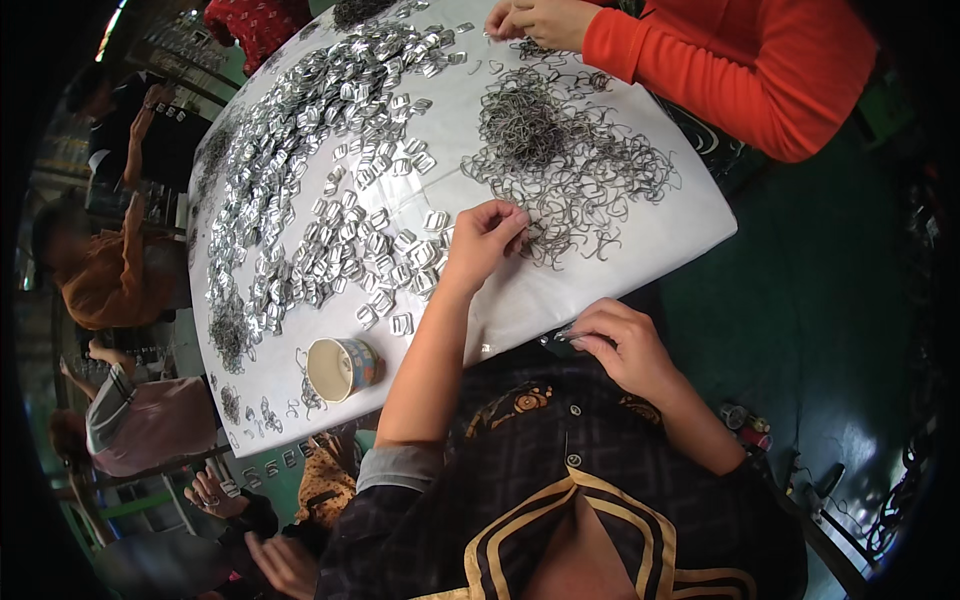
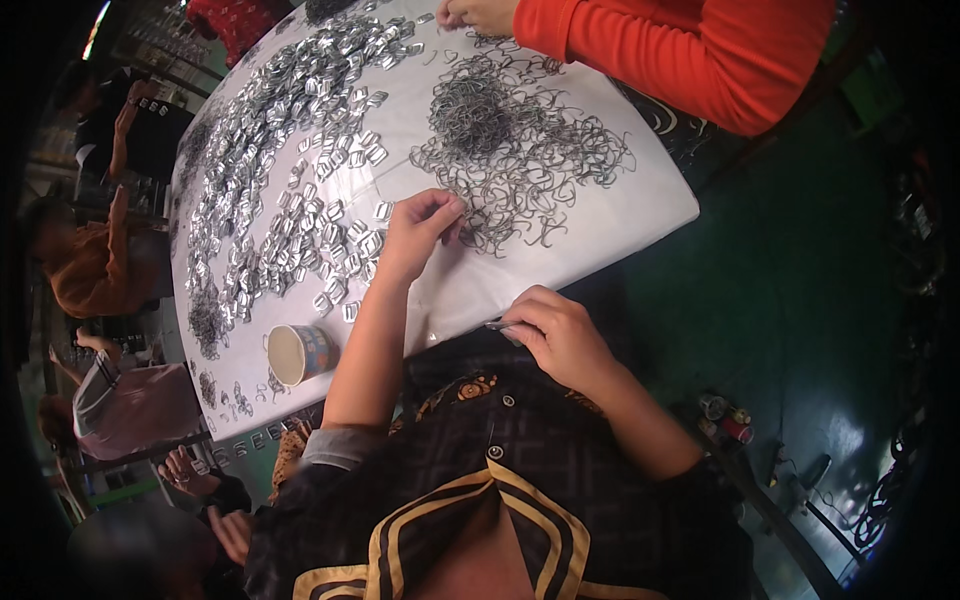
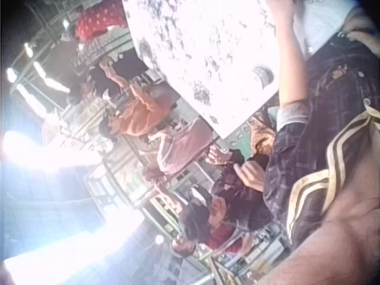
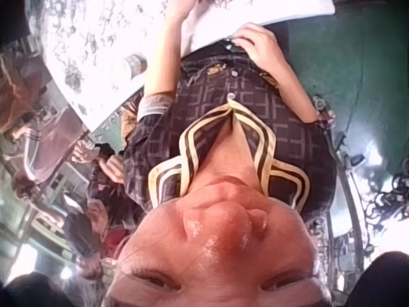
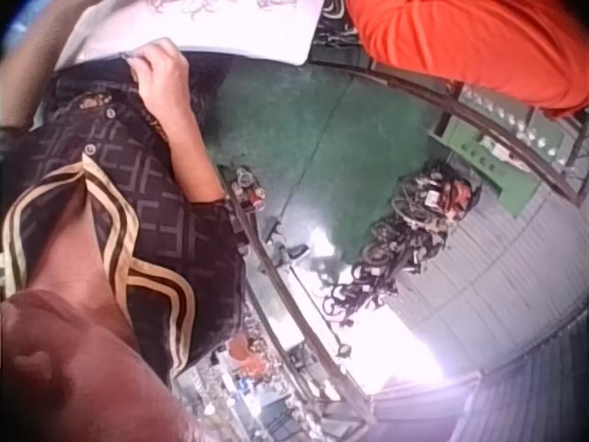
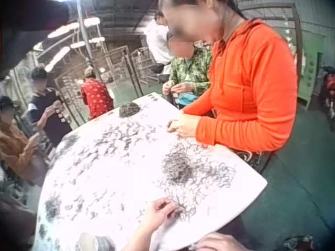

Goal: The person assembles metal components by threading a hook through a larger metal plate and then hangs the finished piece onto a nearby metal rack.

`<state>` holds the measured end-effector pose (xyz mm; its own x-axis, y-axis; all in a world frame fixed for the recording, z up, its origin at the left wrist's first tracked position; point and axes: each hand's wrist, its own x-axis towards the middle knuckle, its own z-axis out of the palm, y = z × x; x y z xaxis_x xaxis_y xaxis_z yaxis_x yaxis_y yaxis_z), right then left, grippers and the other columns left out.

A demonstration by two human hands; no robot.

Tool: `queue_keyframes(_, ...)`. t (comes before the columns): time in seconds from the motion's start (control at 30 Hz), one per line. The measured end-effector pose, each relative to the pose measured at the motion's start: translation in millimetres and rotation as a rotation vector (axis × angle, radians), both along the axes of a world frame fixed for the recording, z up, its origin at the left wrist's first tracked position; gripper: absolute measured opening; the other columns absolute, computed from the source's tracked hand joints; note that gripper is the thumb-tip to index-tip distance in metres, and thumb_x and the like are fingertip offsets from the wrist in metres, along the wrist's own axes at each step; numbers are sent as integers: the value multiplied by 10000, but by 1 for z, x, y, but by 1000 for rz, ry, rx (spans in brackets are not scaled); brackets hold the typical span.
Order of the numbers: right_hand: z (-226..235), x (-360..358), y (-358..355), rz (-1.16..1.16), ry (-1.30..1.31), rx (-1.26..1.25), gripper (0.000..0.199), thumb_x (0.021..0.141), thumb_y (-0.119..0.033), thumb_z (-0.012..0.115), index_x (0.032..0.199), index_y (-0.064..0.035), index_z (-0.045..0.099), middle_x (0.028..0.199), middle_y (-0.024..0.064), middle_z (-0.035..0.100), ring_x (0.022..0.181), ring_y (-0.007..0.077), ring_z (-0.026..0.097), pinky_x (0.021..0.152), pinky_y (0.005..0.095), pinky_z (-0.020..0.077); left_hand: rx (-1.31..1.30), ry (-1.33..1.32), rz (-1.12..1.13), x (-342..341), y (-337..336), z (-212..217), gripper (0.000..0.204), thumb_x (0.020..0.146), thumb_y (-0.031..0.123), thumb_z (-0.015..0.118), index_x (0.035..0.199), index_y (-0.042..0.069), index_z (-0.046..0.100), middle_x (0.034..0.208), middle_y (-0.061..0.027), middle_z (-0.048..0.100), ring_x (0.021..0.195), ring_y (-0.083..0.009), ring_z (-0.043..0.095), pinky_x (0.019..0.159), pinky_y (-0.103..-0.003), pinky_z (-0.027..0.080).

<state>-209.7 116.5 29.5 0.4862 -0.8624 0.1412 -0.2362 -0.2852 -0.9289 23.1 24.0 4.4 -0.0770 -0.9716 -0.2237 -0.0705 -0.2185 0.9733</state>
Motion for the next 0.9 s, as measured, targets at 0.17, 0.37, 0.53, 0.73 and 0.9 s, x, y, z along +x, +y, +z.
queue_keyframes(0.17,-5,5,-1,3,-20,14,111,784,-21,686,888,-2,653,869,114,613,769,297,615,687,362,485,12,255,68,28,20,8,125,923,138,617,917,13,625,934,-109,691,683,-130,613,606,-256,473)
queue_keyframes(0.37,-8,10,0,4,-26,38,115,787,-21,690,892,8,652,862,113,613,761,286,623,680,353,488,-428,-806,202,53,30,-14,106,935,97,565,963,-3,584,1234,-185,613,1106,-322,575,962,-370,411)
queue_keyframes(0.53,-9,14,1,-7,-63,74,97,804,-18,683,886,19,647,846,111,610,723,263,633,653,340,492,-173,-98,200,42,46,-15,156,943,104,583,1012,-36,581,1275,-185,597,1204,-259,552,1027,-375,387)
queue_keyframes(0.73,-8,14,0,1,-41,69,98,802,-18,686,884,19,647,837,110,606,724,262,632,655,342,491,-107,303,264,36,62,-3,110,915,69,626,946,-34,647,1207,-172,633,1129,-192,579,971,-312,427)
queue_keyframes(0.9,-12,11,1,-12,-7,60,109,797,-39,697,885,9,653,844,110,605,749,283,622,671,349,489,-121,193,139,21,68,10,86,893,49,649,934,-21,678,1036,-111,687,971,-157,622,902,-282,461)
